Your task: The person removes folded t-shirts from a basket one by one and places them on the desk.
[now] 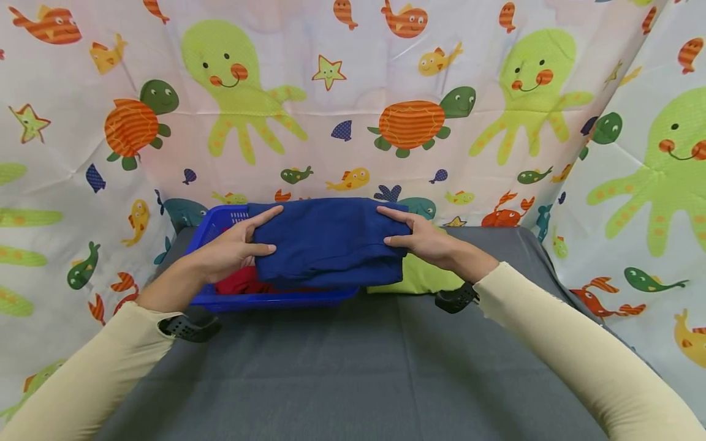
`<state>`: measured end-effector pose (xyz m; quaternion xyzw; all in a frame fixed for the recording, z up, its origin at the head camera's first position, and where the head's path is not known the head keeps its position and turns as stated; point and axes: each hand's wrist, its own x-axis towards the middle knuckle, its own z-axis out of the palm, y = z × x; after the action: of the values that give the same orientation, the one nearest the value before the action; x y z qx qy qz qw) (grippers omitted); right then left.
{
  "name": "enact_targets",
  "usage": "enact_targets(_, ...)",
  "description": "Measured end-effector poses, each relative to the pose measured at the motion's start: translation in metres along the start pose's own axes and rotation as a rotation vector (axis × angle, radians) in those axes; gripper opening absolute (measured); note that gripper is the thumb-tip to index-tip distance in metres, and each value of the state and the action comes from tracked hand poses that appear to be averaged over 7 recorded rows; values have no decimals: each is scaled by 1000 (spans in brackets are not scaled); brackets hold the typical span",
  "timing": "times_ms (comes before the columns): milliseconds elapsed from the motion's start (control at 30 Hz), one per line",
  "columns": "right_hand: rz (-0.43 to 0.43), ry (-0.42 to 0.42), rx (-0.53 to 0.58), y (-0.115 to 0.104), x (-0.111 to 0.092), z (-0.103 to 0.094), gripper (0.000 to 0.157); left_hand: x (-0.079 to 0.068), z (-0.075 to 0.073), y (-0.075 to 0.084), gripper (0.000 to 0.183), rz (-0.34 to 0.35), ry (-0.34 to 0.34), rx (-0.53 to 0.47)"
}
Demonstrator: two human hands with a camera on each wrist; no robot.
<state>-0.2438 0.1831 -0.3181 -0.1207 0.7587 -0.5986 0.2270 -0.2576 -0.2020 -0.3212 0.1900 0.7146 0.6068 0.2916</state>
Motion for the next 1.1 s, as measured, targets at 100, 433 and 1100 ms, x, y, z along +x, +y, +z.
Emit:
enact_targets(100,3,-6,-21,2,-5,-5,69,2,7,2,81,6,-18,-21)
enact_targets(433,15,-5,-76,7,-25,-21,70,8,28,6,82,4,-37,-39)
enact_targets(1100,52,14,-187,8,-63,-54,74,33,69,20,84,5,-19,14)
